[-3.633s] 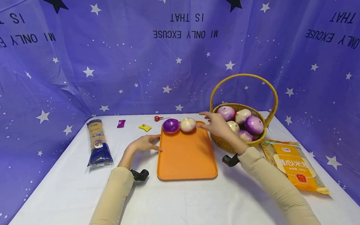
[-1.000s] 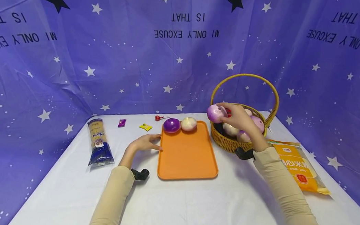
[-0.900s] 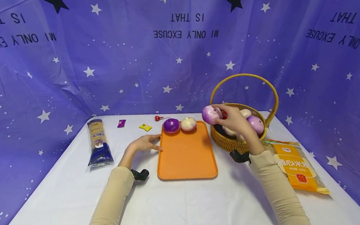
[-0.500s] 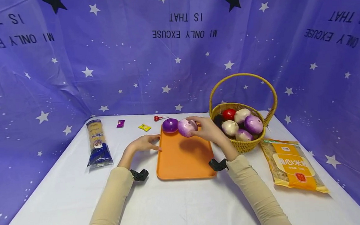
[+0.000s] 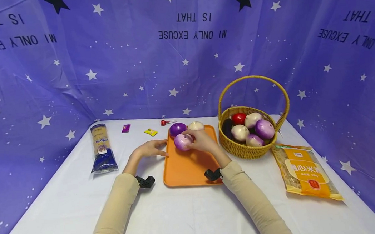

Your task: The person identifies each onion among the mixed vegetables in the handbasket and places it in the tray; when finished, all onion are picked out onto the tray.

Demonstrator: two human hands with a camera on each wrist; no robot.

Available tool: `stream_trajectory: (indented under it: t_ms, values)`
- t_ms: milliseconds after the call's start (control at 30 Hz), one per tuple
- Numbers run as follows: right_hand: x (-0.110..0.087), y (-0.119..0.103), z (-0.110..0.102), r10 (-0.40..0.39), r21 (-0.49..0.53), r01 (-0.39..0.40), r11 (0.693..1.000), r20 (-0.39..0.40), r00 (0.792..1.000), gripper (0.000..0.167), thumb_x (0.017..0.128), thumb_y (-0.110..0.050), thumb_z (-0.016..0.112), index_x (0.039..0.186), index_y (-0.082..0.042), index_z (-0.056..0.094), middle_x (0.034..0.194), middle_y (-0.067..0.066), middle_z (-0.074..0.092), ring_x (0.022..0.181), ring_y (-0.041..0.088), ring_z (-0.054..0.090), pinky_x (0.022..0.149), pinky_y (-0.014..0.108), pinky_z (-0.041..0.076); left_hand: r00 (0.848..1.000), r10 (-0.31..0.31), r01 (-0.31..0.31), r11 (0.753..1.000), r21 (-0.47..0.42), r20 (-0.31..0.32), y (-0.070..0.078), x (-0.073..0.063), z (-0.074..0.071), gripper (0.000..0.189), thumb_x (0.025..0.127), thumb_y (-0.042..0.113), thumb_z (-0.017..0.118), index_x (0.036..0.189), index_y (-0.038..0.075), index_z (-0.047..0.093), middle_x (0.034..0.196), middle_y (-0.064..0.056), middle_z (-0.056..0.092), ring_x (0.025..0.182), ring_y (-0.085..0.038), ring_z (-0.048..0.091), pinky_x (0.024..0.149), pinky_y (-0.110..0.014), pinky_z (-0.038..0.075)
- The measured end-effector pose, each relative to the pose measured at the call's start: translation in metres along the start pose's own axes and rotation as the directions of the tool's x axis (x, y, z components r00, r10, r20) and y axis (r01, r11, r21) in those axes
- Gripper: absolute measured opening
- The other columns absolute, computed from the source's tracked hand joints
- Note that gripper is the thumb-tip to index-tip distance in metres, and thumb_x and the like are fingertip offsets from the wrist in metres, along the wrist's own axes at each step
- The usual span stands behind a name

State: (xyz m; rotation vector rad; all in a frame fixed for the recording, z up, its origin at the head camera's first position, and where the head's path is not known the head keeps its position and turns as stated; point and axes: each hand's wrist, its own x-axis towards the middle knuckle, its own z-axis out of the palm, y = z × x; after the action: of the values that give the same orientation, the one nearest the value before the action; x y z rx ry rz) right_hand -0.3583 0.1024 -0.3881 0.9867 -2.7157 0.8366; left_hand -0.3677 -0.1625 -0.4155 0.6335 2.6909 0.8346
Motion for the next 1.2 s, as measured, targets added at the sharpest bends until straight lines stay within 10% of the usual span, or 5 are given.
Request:
stream_trajectory:
  t_ms: [733, 1200]
  values:
    - [-0.003, 0.006, 0.005, 0.066, 0.008, -0.066, 0.998, 0.006, 0.998, 0.065, 0.079, -0.021, 0.082, 0.135, -0.003, 0.055, 0.130, 0.016, 0.059, 0.119, 0.030, 0.055, 0.104, 0.041, 0.042, 1.000, 0.002, -0.002, 1.000, -0.022, -0.004, 0.004, -0.004, 0.000, 0.079, 0.085, 0.039, 0.072, 0.148, 0.007, 0.037, 0.147, -0.014, 0.042, 0.137, -0.040, 0.031, 0.112, -0.058, 0.022]
    - [-0.045, -0.006, -0.072, 0.007, -0.027, -0.011, 1.000, -0.141, 0.990, 0.058, 0.079, -0.016, 0.081, 0.131, -0.006, 0.059, 0.130, 0.015, 0.060, 0.106, 0.032, 0.060, 0.089, 0.045, 0.051, 1.000, 0.020, -0.020, 1.000, -0.013, 0.005, 0.004, -0.004, 0.001, 0.080, 0.086, 0.039, 0.072, 0.149, 0.005, 0.035, 0.147, -0.015, 0.042, 0.138, -0.040, 0.031, 0.112, -0.057, 0.021]
